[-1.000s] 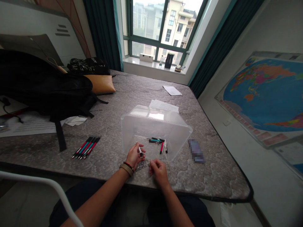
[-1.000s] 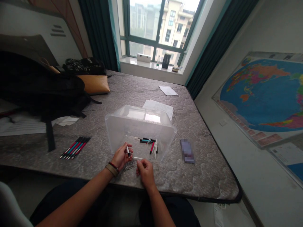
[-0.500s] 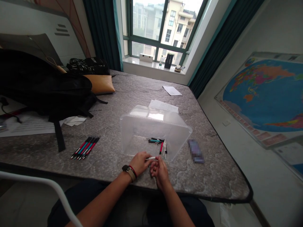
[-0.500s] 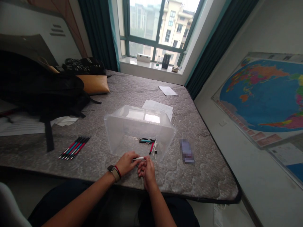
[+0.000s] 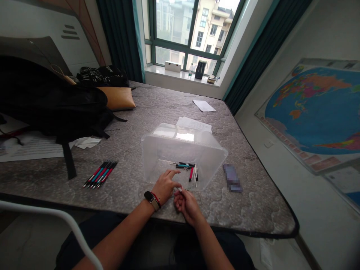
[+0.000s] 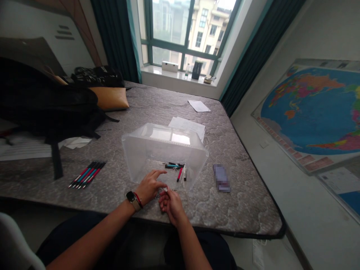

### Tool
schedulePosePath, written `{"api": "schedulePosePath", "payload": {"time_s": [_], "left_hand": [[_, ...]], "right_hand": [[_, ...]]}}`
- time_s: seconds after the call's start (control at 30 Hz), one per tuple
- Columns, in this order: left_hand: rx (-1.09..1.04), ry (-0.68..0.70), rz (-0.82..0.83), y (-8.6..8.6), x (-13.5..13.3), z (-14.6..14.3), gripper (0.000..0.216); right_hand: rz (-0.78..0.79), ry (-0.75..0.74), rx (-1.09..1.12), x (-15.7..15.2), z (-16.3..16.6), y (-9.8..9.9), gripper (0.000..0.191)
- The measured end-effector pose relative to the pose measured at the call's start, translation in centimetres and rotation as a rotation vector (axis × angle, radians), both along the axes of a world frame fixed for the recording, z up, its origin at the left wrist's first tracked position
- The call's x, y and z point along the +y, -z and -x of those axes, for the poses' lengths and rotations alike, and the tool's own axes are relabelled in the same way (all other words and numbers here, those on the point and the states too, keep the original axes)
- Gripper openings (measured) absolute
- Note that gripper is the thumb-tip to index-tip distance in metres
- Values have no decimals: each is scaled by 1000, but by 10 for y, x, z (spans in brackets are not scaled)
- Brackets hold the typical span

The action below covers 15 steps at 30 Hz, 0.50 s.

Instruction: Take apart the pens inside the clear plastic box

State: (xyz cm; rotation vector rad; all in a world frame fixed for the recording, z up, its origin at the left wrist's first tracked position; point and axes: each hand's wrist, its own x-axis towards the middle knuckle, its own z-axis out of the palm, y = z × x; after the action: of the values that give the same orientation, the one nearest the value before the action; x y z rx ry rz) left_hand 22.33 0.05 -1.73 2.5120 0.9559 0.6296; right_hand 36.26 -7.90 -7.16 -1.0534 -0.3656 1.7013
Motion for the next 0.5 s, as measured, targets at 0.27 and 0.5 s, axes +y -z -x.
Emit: {"api": "schedulePosePath", "payload": {"time_s": [0.27,0.5], "left_hand": [[-75,-61,-17,-7,6,7,38],[-199,-179,135,-5,11,9,36]], "right_hand": [[16,31,59,0,-1,-3,38],[-10,39,-296,1,2,2,43]]}}
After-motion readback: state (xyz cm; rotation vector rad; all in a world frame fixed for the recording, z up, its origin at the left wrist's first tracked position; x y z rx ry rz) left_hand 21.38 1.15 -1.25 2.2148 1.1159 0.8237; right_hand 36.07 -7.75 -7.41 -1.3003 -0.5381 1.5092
